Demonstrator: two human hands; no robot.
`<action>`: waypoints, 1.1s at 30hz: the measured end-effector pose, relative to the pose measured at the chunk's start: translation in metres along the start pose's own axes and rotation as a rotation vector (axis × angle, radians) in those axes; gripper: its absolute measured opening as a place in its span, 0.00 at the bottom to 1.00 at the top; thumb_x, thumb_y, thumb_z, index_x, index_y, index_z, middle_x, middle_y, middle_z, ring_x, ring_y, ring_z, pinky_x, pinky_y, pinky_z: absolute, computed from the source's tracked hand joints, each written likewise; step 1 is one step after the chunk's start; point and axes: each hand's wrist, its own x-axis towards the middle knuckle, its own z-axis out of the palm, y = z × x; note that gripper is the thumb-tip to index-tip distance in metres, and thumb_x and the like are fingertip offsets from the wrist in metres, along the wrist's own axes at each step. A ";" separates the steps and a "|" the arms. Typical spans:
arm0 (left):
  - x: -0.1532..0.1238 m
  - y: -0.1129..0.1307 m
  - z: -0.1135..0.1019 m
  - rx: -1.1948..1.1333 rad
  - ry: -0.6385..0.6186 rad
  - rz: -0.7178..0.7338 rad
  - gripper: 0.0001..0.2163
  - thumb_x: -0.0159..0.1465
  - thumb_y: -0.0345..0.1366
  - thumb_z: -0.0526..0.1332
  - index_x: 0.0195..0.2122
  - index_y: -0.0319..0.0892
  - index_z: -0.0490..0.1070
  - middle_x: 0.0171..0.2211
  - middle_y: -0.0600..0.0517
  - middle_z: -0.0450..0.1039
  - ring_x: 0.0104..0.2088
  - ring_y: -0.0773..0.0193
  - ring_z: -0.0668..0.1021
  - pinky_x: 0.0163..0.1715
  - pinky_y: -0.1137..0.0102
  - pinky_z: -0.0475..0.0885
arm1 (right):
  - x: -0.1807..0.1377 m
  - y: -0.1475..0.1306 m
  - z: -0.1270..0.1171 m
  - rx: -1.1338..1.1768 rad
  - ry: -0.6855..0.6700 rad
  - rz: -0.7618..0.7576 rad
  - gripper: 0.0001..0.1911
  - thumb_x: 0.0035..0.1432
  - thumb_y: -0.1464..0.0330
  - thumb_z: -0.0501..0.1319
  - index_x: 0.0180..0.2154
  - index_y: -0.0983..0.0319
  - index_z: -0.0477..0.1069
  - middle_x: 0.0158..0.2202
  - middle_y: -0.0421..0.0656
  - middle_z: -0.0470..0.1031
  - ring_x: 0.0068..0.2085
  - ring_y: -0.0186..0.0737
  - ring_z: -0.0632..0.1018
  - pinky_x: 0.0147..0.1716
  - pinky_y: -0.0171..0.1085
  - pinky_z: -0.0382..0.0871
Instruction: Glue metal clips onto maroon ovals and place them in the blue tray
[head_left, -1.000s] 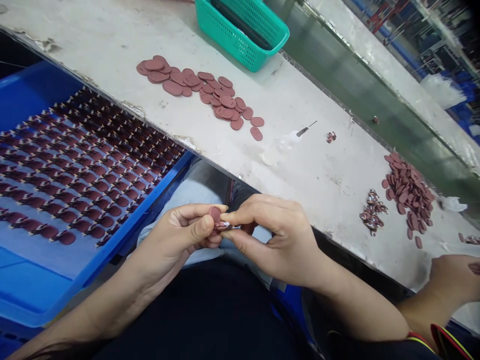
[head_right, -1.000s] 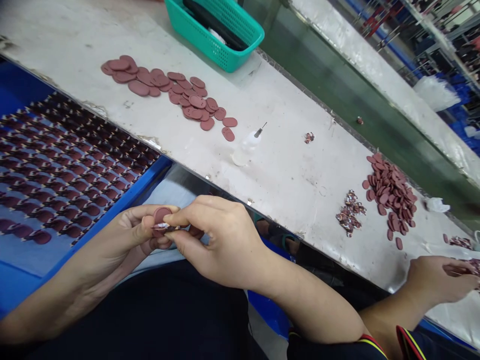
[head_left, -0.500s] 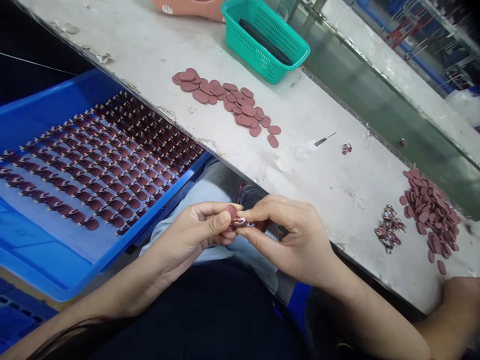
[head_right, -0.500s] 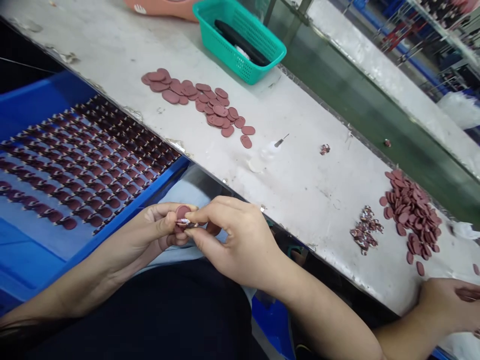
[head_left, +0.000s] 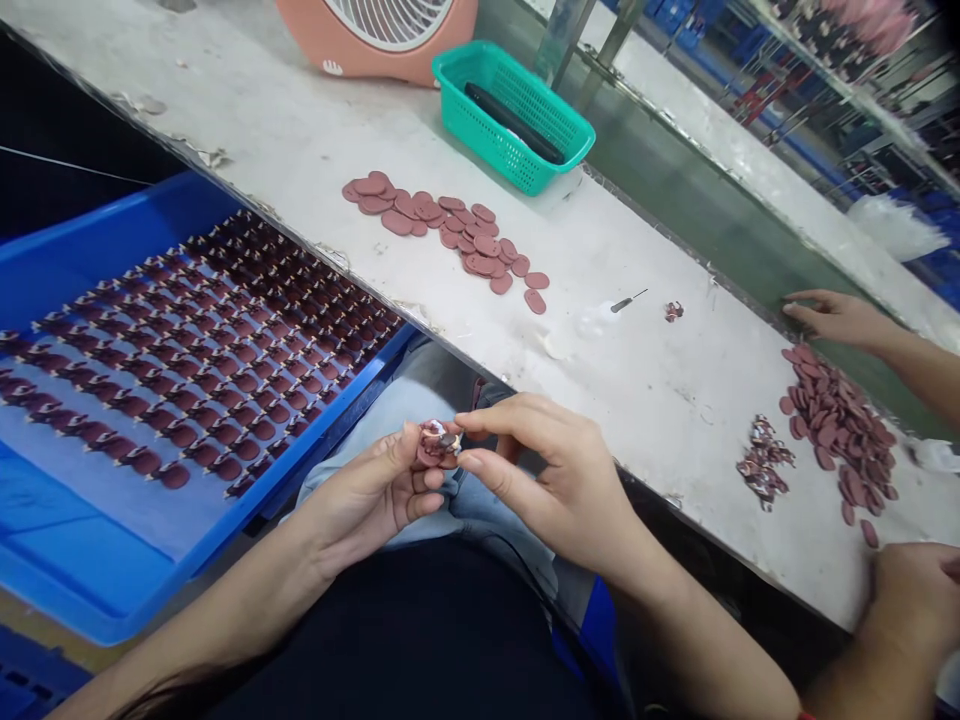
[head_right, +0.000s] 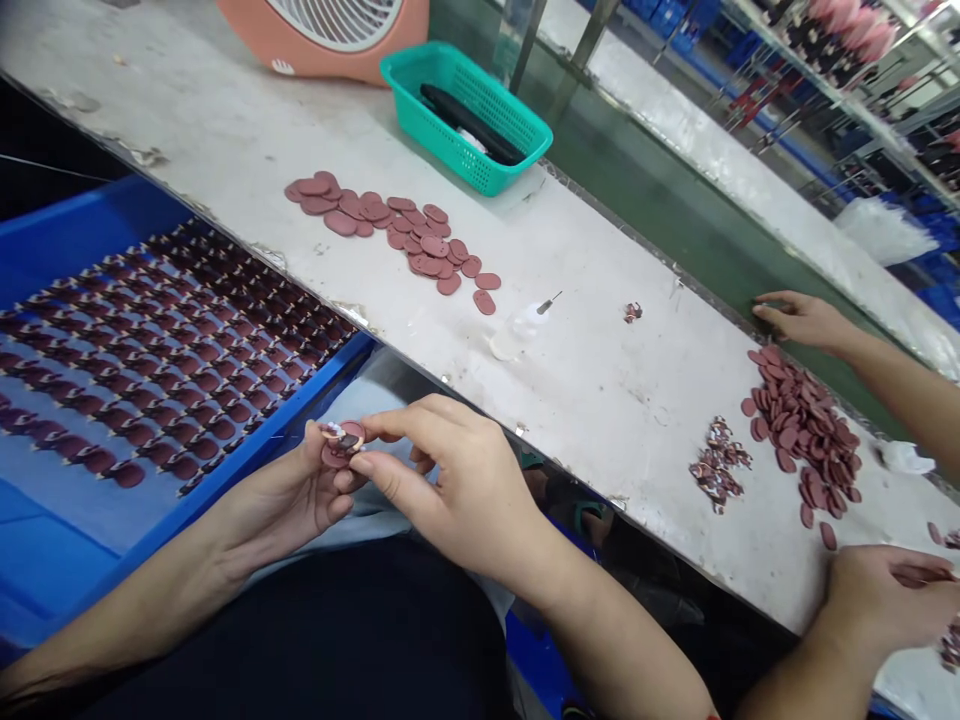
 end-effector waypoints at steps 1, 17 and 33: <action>0.000 0.000 -0.001 -0.001 -0.005 0.008 0.17 0.45 0.44 0.79 0.32 0.40 0.82 0.24 0.54 0.78 0.22 0.71 0.79 0.24 0.79 0.80 | 0.001 0.000 0.002 0.005 -0.008 0.010 0.10 0.63 0.69 0.66 0.47 0.61 0.77 0.38 0.40 0.78 0.32 0.30 0.75 0.32 0.31 0.71; -0.014 0.000 -0.008 0.370 0.384 0.703 0.16 0.49 0.38 0.78 0.34 0.41 0.77 0.31 0.53 0.77 0.29 0.68 0.76 0.22 0.78 0.75 | 0.009 0.026 0.061 -0.381 0.364 -0.329 0.08 0.62 0.74 0.64 0.44 0.63 0.75 0.30 0.44 0.77 0.31 0.38 0.76 0.29 0.36 0.73; -0.097 0.047 -0.125 1.110 1.172 0.662 0.09 0.58 0.41 0.71 0.41 0.51 0.81 0.44 0.58 0.80 0.38 0.58 0.77 0.42 0.69 0.69 | 0.009 0.021 0.089 -0.362 0.161 -0.492 0.08 0.61 0.76 0.65 0.44 0.66 0.74 0.26 0.42 0.76 0.25 0.36 0.73 0.23 0.37 0.67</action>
